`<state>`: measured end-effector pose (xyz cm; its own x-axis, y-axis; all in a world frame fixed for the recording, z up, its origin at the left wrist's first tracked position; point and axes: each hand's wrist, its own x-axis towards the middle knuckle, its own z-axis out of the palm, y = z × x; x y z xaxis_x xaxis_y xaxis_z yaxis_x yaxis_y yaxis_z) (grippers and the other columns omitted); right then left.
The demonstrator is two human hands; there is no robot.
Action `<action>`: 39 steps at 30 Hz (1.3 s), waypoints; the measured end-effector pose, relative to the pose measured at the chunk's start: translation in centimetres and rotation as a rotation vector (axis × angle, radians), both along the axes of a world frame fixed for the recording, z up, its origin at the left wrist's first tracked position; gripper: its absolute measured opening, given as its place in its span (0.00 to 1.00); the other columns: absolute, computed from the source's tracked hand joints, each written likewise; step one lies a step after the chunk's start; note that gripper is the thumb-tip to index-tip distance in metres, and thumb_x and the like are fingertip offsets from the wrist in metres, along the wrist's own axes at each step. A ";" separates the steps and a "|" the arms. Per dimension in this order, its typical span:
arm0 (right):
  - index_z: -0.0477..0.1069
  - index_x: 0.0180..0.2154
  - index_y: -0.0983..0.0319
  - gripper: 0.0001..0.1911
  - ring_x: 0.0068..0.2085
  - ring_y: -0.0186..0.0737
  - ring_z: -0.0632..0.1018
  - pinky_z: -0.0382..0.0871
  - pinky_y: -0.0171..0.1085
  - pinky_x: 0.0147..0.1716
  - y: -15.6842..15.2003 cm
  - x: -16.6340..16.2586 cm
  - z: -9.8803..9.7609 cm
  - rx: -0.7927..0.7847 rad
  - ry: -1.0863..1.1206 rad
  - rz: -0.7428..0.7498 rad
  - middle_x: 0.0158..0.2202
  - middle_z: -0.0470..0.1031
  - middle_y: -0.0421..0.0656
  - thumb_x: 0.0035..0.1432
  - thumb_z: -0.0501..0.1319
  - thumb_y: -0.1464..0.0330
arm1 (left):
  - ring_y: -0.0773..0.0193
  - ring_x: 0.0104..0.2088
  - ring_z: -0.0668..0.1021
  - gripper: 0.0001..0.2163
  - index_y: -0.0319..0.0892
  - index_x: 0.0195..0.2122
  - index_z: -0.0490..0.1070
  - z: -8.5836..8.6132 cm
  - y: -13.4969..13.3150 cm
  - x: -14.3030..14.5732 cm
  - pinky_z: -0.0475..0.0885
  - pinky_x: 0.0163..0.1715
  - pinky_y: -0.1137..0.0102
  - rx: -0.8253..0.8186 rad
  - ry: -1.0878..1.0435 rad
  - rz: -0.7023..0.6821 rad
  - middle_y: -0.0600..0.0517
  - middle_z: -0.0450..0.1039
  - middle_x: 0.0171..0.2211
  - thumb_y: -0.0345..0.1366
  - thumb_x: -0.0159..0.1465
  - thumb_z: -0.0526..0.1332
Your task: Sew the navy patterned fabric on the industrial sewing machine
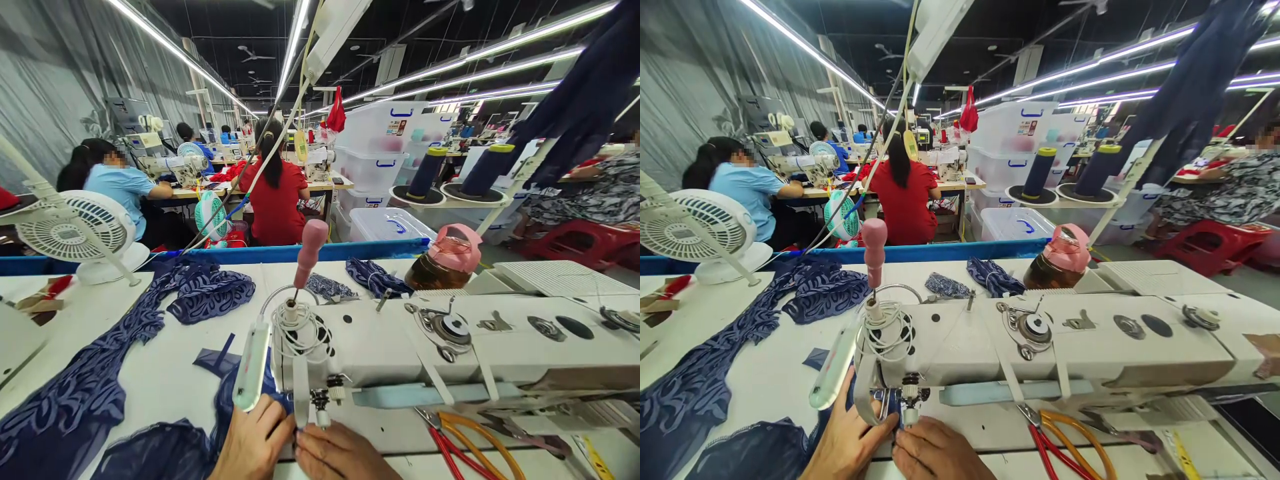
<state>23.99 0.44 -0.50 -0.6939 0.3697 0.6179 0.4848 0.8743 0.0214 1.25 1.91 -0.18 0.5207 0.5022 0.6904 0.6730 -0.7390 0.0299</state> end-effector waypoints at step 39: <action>0.76 0.45 0.56 0.07 0.42 0.35 0.75 0.38 0.48 0.70 0.2 -2.0 -1.2 0.107 0.030 -0.186 0.42 0.79 0.35 0.69 0.60 0.67 | 0.61 0.38 0.77 0.11 0.39 0.45 0.71 -0.3 -0.5 -0.4 0.65 0.49 0.60 -0.021 0.084 0.105 0.50 0.75 0.37 0.23 0.69 0.52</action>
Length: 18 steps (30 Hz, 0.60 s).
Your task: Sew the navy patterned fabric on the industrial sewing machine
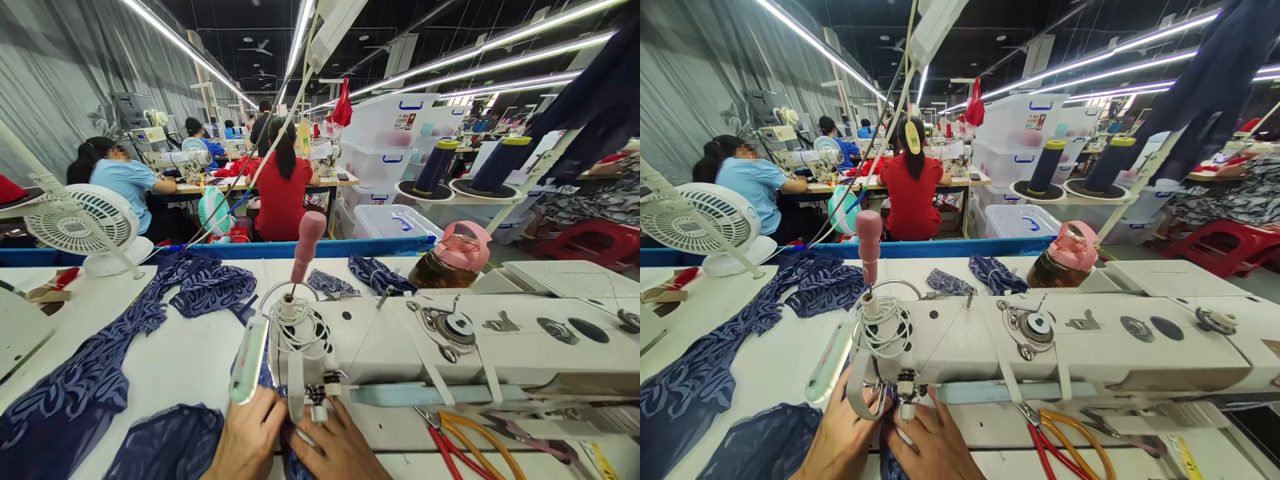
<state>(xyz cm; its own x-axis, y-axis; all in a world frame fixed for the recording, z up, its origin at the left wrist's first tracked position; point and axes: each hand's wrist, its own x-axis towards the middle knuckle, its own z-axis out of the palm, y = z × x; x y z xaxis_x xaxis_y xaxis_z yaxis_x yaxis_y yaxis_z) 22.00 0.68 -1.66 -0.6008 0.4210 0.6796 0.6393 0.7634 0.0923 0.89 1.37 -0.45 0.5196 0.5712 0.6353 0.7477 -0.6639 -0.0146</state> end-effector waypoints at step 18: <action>0.74 0.38 0.56 0.03 0.36 0.29 0.74 0.37 0.48 0.70 -0.7 -0.3 0.4 -0.058 0.147 0.110 0.36 0.79 0.29 0.67 0.64 0.67 | 0.57 0.48 0.74 0.13 0.40 0.44 0.71 -0.4 -1.5 -1.1 0.65 0.49 0.61 -0.016 -0.150 0.045 0.45 0.73 0.44 0.26 0.72 0.47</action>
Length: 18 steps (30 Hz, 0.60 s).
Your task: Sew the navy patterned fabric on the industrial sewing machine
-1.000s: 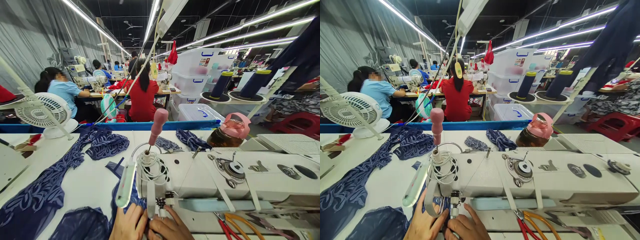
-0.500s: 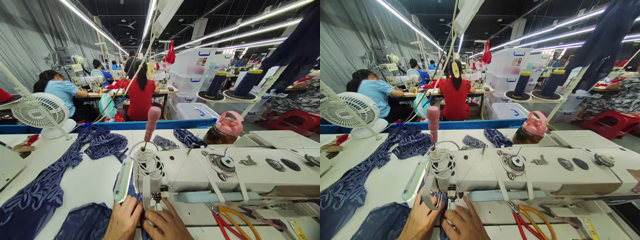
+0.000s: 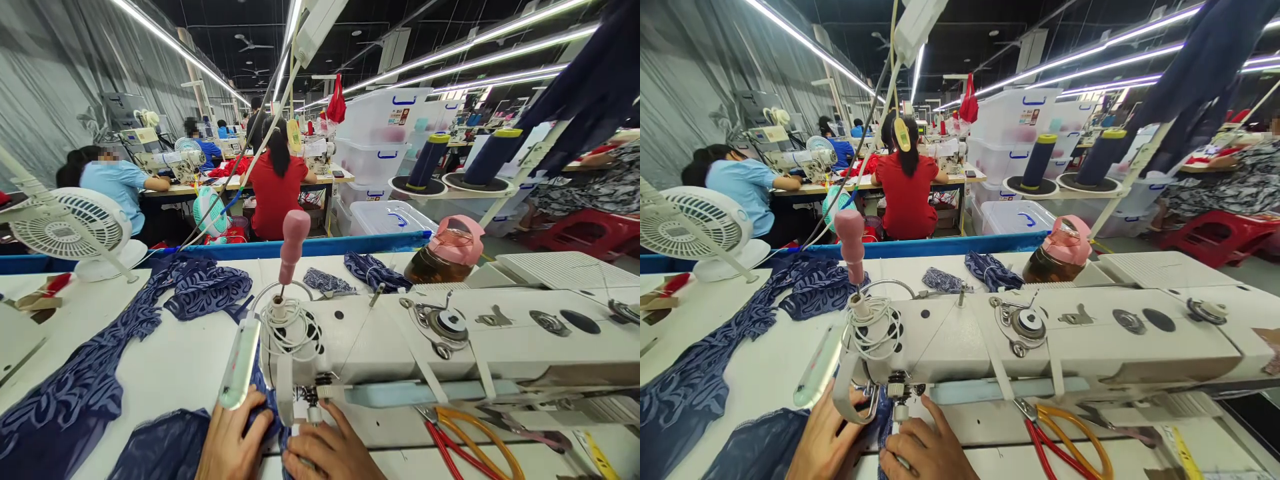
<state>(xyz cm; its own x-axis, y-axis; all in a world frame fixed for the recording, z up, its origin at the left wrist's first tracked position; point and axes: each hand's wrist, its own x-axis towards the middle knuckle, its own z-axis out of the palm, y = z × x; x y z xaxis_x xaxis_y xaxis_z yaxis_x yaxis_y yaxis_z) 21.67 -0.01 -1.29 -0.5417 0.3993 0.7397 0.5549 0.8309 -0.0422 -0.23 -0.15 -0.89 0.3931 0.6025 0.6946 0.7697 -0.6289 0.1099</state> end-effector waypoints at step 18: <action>0.74 0.35 0.60 0.07 0.34 0.30 0.74 0.44 0.45 0.70 0.2 -0.6 0.4 0.045 0.149 0.000 0.31 0.78 0.30 0.69 0.61 0.71 | 0.64 0.32 0.77 0.17 0.40 0.49 0.75 0.1 -0.3 -0.2 0.62 0.50 0.57 0.078 0.306 -0.066 0.52 0.73 0.30 0.33 0.75 0.45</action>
<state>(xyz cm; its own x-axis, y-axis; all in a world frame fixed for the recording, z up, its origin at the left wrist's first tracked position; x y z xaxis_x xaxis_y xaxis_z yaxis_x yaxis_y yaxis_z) 21.05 0.19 -0.87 -0.4246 0.3639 0.8290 0.5451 0.8338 -0.0868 -0.43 -0.44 -0.75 0.6275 0.5180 0.5813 0.7167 -0.6761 -0.1712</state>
